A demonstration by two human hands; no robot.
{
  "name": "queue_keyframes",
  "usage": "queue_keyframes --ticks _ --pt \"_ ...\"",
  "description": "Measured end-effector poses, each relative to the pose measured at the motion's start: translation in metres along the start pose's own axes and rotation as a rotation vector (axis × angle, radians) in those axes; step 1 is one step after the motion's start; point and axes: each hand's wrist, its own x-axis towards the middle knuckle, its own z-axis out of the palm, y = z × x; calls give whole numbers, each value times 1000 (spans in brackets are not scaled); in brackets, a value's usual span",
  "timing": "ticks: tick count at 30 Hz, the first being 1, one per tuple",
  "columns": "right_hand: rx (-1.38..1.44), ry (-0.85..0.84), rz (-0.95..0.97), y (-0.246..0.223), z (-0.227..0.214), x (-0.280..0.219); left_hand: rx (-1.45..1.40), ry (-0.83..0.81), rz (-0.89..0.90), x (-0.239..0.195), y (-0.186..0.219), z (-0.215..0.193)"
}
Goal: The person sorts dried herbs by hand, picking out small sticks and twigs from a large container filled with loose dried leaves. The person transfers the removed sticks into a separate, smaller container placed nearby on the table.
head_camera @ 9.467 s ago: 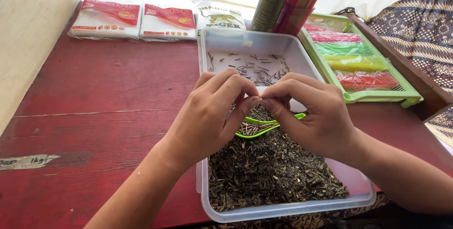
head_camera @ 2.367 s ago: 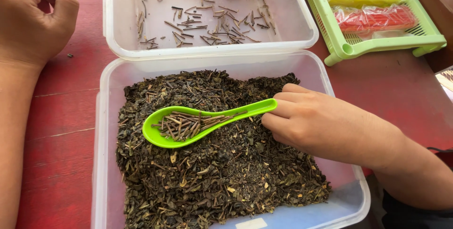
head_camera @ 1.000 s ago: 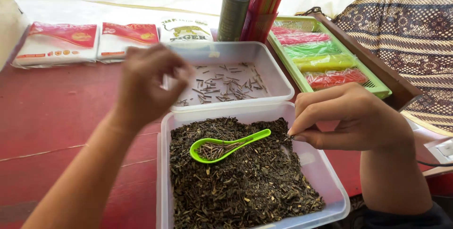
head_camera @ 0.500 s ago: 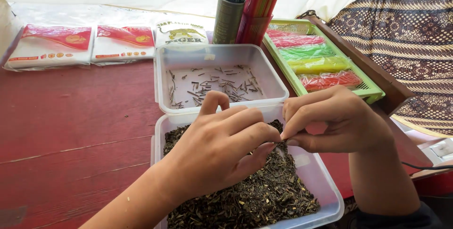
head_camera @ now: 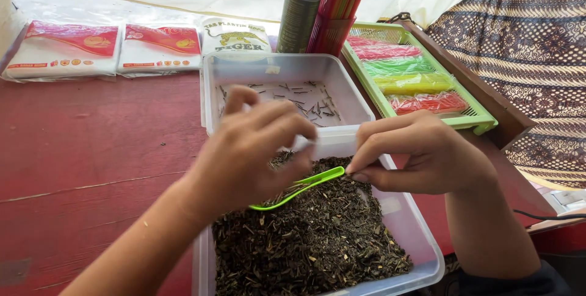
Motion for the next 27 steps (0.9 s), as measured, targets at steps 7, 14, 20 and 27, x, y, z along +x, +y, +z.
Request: queue_keyframes --ticks 7,14,20,27 --pt "-43 -144 27 5 12 27 214 36 -162 -47 -83 -11" --pt "-333 -328 -24 12 36 44 377 -51 -434 -97 -132 -15" --pt "-352 -339 -69 8 42 48 403 -37 -478 -104 -138 -15" --pt "-281 -112 -120 -7 17 31 473 -61 -466 -111 -148 -19"
